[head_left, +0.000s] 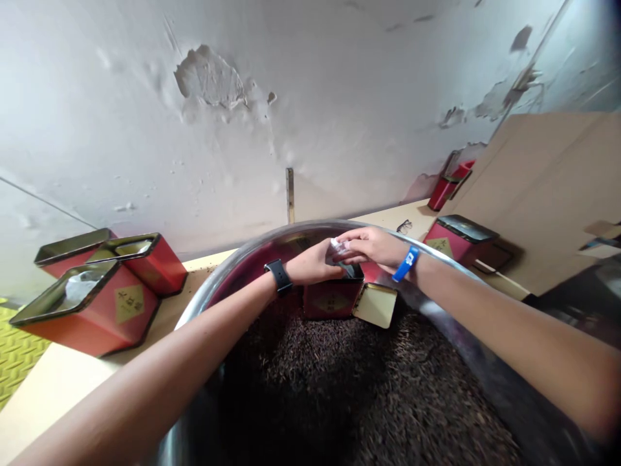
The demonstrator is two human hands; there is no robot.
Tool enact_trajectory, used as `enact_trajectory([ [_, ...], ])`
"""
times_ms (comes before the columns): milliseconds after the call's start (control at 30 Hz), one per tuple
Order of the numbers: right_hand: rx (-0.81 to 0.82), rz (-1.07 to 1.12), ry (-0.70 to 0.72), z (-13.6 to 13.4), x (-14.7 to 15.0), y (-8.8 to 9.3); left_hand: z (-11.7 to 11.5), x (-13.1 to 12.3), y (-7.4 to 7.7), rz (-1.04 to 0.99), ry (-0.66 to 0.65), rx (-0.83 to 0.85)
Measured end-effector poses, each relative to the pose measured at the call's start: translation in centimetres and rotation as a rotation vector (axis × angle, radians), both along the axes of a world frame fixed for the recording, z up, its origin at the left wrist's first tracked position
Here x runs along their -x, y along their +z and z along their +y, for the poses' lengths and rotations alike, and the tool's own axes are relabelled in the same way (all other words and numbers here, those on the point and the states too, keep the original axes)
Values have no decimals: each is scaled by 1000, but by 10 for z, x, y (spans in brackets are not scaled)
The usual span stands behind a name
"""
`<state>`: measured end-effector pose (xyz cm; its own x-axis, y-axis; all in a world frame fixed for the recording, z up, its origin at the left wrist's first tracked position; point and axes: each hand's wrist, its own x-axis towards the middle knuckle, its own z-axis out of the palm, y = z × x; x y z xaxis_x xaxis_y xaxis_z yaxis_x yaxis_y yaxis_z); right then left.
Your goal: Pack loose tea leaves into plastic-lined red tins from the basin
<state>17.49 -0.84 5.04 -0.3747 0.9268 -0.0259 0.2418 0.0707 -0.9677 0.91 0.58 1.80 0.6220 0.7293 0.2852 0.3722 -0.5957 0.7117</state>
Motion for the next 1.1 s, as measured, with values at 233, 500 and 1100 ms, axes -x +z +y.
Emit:
enact_trajectory([
  [233,-443,-443,25,1,-19,7,13,13,2,74,-20,-104],
  [500,-509,-570,-101,5,9,-21,4,5,5,4,193,-492],
  [1100,138,-117,18,5,-13,-17,-16,-6,1,209,127,-484],
])
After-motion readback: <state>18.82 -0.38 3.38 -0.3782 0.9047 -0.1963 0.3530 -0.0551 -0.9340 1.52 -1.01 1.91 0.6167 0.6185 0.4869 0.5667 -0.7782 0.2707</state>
